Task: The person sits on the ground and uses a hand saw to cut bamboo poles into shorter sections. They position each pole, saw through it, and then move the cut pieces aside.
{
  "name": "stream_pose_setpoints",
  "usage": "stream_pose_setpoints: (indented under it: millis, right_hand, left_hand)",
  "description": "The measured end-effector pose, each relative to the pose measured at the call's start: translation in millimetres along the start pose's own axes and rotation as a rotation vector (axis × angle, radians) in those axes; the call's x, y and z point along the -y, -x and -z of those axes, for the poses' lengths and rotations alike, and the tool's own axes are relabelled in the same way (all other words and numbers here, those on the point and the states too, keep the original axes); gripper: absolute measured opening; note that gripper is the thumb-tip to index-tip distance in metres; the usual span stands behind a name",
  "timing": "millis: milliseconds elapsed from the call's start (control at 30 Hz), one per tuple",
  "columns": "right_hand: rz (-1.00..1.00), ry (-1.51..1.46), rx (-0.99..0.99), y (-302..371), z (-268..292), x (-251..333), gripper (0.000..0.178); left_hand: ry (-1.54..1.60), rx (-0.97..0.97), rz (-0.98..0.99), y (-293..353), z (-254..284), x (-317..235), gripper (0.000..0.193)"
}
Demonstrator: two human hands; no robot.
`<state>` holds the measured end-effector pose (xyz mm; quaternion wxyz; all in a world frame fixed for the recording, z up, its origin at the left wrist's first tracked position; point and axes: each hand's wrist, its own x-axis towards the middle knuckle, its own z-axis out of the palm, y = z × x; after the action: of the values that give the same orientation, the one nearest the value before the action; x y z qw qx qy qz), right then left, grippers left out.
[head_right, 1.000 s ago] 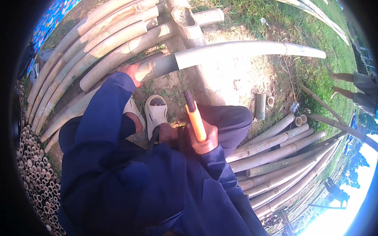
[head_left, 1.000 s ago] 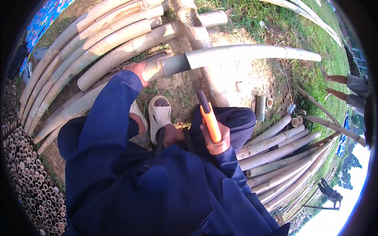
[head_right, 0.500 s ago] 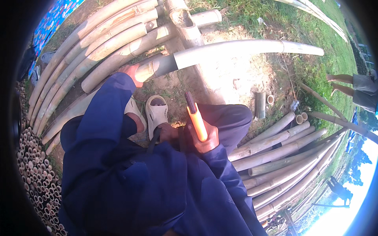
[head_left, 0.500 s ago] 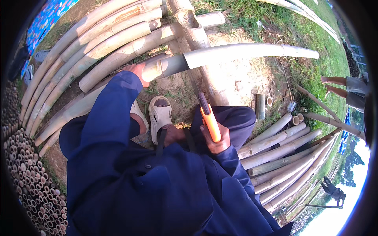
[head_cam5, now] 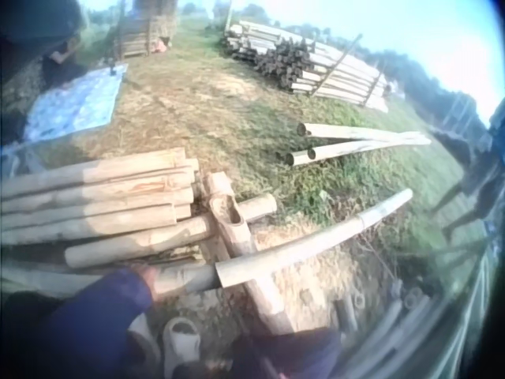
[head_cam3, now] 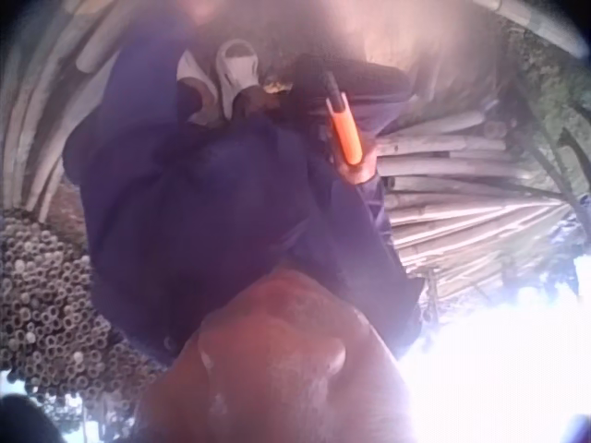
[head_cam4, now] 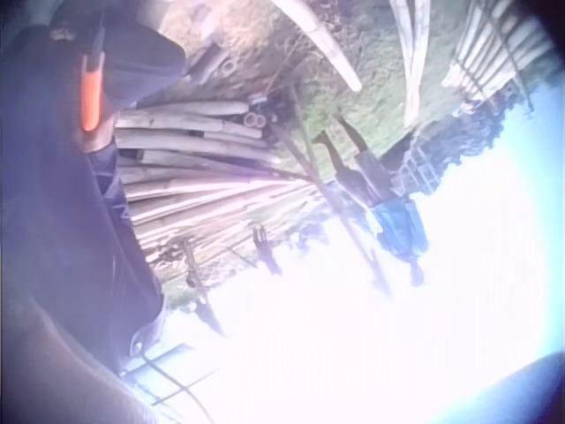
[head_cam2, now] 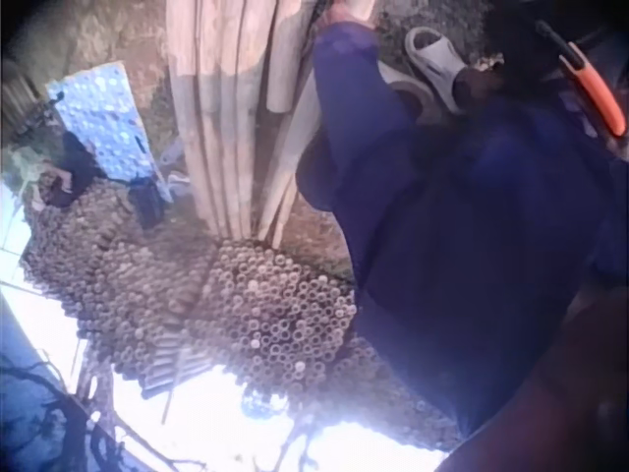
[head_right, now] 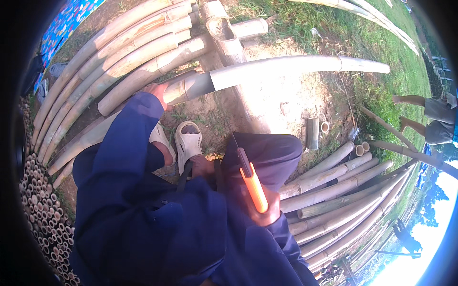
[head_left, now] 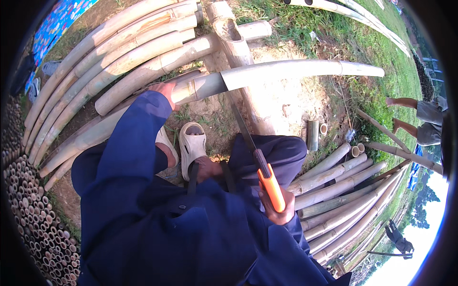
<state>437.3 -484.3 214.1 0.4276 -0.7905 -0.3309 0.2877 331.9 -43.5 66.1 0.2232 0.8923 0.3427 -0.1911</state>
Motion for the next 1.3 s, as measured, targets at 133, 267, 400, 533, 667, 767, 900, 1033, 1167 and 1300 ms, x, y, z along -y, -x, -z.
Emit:
stream_pose_setpoints:
  millis: [133, 267, 400, 533, 667, 767, 900, 1033, 1167, 1300]
  right_hand:
    - [-0.037, 0.081, 0.016, 14, 1, -9, 0.031]
    - [-0.031, -0.078, -0.032, -69, -57, -39, 0.013]
    - [-0.066, -0.029, -0.011, 0, -5, -6, 0.025]
    - [-0.118, 0.060, 0.055, 24, 12, 0, 0.039]
    - [-0.029, -0.101, 0.003, -79, -54, -22, 0.012]
    - [-0.169, -0.095, 0.062, -33, -19, -6, 0.017]
    - [-0.146, -0.001, 0.085, 21, 17, 3, 0.038]
    - [-0.114, -0.071, 0.033, -64, -43, -17, 0.017]
    - [-0.071, -0.105, 0.046, -86, -37, -32, 0.018]
    - [-0.073, -0.079, -0.026, -85, 0, -8, 0.015]
  left_hand:
    - [-0.046, 0.024, 0.021, 2, -1, -4, 0.087]
    - [-0.026, 0.036, 0.020, -6, 3, -10, 0.084]
    - [-0.029, 0.011, 0.035, 3, -1, 0, 0.085]
    - [-0.070, 0.027, 0.031, 0, 6, -14, 0.090]
    - [-0.040, 0.024, 0.015, -5, 2, -7, 0.087]
    - [-0.034, 0.014, 0.033, -3, -5, 5, 0.094]
    - [-0.059, 0.068, 0.050, -2, 4, -7, 0.096]
    - [-0.055, 0.054, 0.040, -7, -1, -14, 0.097]
    - [-0.030, -0.036, 0.017, -2, -3, -12, 0.090]
    - [-0.043, -0.015, -0.023, -10, 1, -56, 0.090]
